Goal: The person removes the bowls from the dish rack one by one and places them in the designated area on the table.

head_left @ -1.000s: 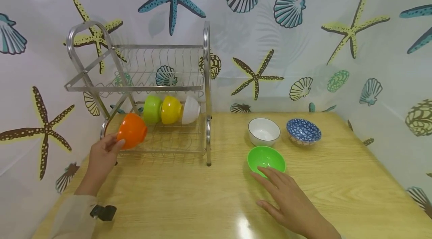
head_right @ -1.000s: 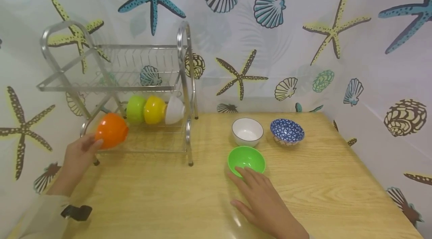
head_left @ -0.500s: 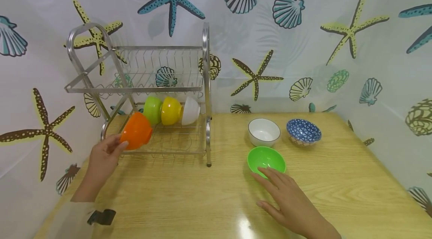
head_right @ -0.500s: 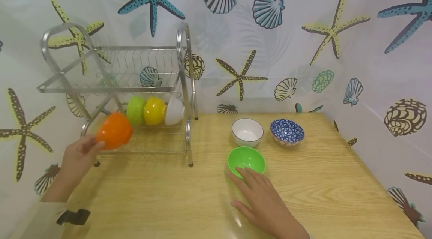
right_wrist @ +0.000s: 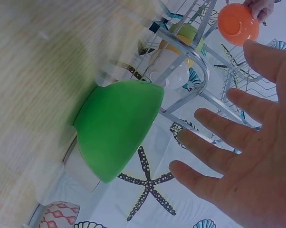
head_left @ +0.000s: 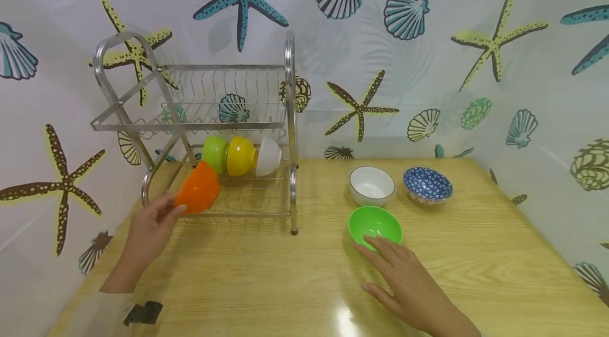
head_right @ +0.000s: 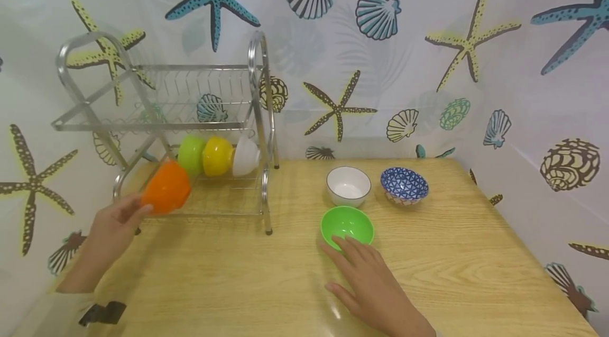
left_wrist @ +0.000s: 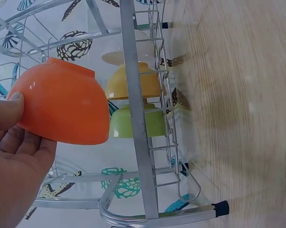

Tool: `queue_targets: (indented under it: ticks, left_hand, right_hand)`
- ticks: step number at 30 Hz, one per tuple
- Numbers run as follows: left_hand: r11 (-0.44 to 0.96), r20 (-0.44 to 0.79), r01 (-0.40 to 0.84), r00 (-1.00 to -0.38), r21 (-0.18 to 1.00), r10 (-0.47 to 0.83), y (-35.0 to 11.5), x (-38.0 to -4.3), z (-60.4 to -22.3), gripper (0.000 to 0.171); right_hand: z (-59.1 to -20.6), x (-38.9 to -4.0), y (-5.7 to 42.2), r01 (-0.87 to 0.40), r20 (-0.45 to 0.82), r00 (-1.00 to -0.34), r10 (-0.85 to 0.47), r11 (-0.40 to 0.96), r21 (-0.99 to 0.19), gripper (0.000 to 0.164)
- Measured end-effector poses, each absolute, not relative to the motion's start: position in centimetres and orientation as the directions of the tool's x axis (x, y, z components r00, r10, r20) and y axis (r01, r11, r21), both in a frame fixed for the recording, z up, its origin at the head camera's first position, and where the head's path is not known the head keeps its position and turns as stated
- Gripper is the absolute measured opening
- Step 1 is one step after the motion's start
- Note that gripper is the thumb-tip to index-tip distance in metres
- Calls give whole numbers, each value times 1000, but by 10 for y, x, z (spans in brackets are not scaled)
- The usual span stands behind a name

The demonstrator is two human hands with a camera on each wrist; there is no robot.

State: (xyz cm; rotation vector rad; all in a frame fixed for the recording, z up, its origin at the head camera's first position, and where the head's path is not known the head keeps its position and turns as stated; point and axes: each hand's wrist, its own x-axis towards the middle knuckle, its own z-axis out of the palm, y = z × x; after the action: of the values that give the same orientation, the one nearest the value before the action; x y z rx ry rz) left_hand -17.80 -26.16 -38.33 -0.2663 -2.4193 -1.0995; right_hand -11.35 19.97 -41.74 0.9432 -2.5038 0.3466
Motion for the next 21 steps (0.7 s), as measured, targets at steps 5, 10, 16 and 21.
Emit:
queue_targets:
  ticks: [5, 10, 16, 21]
  left_hand:
    - [642, 533, 419, -846, 642, 18, -257, -175, -383, 21]
    - [620, 588, 484, -808, 617, 45, -248, -172, -385, 20]
    - [626, 621, 539, -776, 563, 111, -239, -168, -387, 23]
    - [651, 606, 534, -783, 539, 141, -232, -160, -386, 23]
  right_hand:
    - [-418, -114, 199, -669, 480, -675, -560, 739, -78, 67]
    - [-418, -115, 199, -664, 477, -678, -559, 744, -71, 71]
    - [-418, -116, 198, -675, 494, -662, -564, 735, -65, 71]
    - [-419, -116, 197, -673, 490, -666, -563, 736, -69, 73]
